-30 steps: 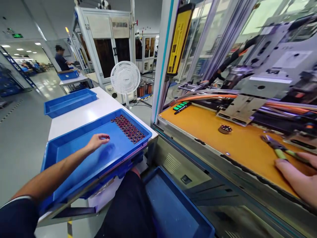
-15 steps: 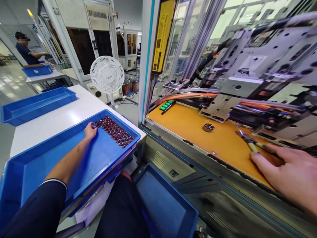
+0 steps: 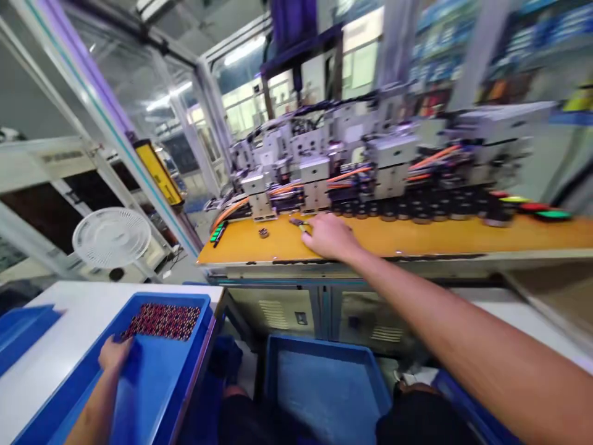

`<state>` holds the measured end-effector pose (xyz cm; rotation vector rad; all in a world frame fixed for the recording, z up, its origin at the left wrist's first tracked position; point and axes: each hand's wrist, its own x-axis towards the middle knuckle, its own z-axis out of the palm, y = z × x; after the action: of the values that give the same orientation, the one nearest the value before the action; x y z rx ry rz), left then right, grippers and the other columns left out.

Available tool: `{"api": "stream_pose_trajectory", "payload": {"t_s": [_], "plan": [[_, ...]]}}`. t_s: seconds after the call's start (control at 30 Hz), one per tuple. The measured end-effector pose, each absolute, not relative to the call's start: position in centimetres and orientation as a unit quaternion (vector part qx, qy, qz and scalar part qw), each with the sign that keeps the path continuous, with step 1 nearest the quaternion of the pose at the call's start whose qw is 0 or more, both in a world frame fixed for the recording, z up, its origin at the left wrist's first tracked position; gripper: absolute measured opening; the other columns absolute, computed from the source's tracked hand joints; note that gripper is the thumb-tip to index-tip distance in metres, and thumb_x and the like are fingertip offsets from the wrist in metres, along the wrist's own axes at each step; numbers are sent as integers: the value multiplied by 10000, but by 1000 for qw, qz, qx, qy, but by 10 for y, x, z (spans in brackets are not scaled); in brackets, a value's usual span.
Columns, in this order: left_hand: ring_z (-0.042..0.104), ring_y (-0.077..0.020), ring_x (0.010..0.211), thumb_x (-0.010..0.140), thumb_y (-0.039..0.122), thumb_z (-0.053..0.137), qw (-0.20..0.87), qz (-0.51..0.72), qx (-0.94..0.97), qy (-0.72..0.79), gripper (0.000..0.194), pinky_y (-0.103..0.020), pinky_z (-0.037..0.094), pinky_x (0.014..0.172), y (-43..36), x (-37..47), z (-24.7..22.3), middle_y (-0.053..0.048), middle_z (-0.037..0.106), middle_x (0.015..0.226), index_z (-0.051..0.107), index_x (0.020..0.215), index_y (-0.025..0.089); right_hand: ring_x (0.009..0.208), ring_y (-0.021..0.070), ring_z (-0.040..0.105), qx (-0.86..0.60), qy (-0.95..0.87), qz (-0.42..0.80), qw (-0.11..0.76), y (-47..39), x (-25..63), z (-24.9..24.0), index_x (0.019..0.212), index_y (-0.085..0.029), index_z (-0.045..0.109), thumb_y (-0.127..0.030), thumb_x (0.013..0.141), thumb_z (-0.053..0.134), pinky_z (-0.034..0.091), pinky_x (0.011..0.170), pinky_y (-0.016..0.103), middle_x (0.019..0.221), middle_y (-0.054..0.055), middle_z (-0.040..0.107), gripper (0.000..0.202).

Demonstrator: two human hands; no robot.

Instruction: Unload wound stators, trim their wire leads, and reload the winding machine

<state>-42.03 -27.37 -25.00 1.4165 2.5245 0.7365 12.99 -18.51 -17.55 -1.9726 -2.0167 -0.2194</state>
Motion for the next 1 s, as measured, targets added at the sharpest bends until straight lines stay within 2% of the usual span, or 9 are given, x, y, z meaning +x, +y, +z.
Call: {"api": "stream_pose_trajectory", "payload": {"t_s": [0.1, 0.2, 0.3, 0.4, 0.53, 0.6, 0.77, 0.9, 1.0], "plan": [[585, -428, 1154, 850, 274, 584, 22, 316, 486, 814, 442, -633, 484, 920, -257, -368, -223, -184, 662, 1095, 526, 1261, 123, 1119, 225, 583, -696, -697, -72, 156, -186, 133, -176, 1138, -147, 626, -392, 949, 588, 471, 984, 448, 1202, 95, 618, 312], [548, -340, 1256, 809, 314, 637, 49, 385, 576, 719, 525, -493, 430, 1075, -226, -283, -206, -145, 628, 1271, 529, 1298, 159, 1124, 224, 581, -694, -703, -78, 138, -190, 132, -178, 1157, -153, 615, -385, 964, 571, 489, 977, 446, 1225, 98, 602, 305], [591, -269, 1213, 703, 252, 773, 137, 405, 666, 612, 584, -379, 423, 1091, -191, -188, -194, -92, 673, 1233, 593, 1256, 202, 1107, 222, 590, -687, -711, -82, 124, -194, 130, -179, 1165, -151, 609, -375, 967, 570, 504, 961, 444, 1216, 96, 603, 301], [656, -252, 1082, 675, 196, 819, 216, 410, 687, 560, 673, -406, 467, 1034, -162, -114, -186, -100, 708, 1124, 562, 1296, 165, 1094, 220, 598, -678, -720, -80, 124, -197, 132, -177, 1163, -146, 609, -370, 964, 578, 511, 951, 444, 1203, 93, 608, 301], [656, -217, 1024, 907, 330, 620, 291, 429, 674, 526, 372, -455, 537, 921, -139, -74, -181, -94, 659, 1163, 578, 1228, 148, 1092, 219, 600, -664, -731, -78, 137, -200, 135, -177, 1162, -145, 610, -367, 963, 580, 513, 951, 442, 1204, 93, 609, 299], [666, -207, 984, 902, 311, 627, 312, 447, 664, 512, 371, -446, 542, 909, -140, -72, -178, -88, 669, 1128, 572, 1229, 144, 1090, 218, 600, -655, -737, -75, 147, -201, 136, -179, 1160, -147, 611, -366, 964, 579, 513, 952, 441, 1204, 93, 609, 295], [706, -192, 911, 713, 107, 749, 329, 509, 653, 455, 782, -361, 539, 912, -202, -79, -177, -110, 720, 1053, 396, 1410, 132, 1053, 205, 616, -617, -759, -61, 199, -197, 137, -180, 1147, -149, 617, -363, 962, 585, 527, 929, 426, 1179, 87, 622, 285], [682, -170, 1023, 766, 152, 716, 323, 580, 650, 370, 738, -318, 534, 937, -299, -91, -194, -90, 701, 1130, 376, 1418, 214, 1113, 225, 605, -580, -762, -65, 280, -207, 134, -171, 1156, -136, 620, -329, 957, 588, 502, 979, 446, 1209, 107, 625, 279], [684, -143, 927, 778, 110, 723, 264, 623, 661, 325, 690, -287, 557, 861, -362, -104, -211, -66, 712, 1061, 434, 1391, 240, 1235, 255, 547, -534, -762, -77, 358, -252, 124, -163, 1234, -93, 597, -257, 978, 503, 436, 1080, 434, 1297, 174, 594, 318]]}}
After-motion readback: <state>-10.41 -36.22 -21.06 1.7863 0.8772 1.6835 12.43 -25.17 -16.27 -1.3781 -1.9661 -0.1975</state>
